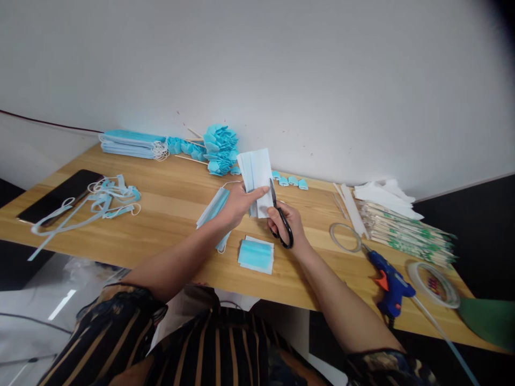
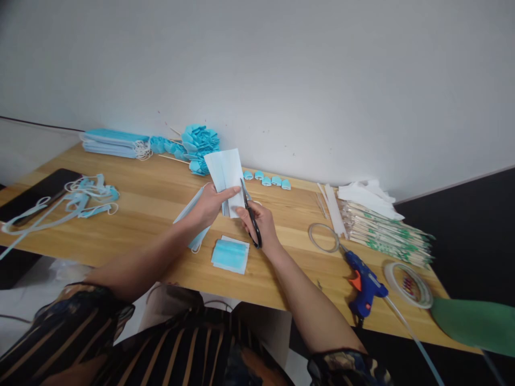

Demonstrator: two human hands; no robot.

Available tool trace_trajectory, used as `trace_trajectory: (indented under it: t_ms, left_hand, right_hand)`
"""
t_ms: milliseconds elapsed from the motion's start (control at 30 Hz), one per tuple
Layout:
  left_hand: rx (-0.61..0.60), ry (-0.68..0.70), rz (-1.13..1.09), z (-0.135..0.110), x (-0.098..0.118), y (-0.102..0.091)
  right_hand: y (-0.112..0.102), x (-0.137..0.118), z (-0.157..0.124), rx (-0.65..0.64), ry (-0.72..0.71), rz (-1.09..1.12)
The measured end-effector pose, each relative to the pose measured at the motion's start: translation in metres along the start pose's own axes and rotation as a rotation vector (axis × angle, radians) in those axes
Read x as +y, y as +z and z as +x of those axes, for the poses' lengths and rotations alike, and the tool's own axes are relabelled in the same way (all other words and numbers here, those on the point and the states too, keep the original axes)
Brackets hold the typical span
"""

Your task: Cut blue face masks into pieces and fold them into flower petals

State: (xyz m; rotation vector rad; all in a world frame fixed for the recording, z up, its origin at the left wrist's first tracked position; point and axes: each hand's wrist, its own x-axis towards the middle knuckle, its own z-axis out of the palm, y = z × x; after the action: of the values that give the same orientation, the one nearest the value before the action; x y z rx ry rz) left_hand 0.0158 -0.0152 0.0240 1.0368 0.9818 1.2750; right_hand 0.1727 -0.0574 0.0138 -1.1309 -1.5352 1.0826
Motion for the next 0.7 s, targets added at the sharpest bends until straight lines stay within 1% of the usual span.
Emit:
trace_trajectory:
  t_ms: [433,600,700]
  left_hand:
    - [-0.024,-0.011,-0.033,-0.003,0.002,0.001]
    - [0.0,-0.018,-0.068,-0.004,0.004,0.002]
    - [0.008,-0.008,-0.087,-0.003,0.003,0.002]
  right_hand:
    - [0.001,0.005,-0.001,0.018,-0.002,0.022]
    - [-0.001,0.013,0.0,0.021,0.017,0.014]
    - [0.0,0.011,-0.001,0.032,0.012,0.002]
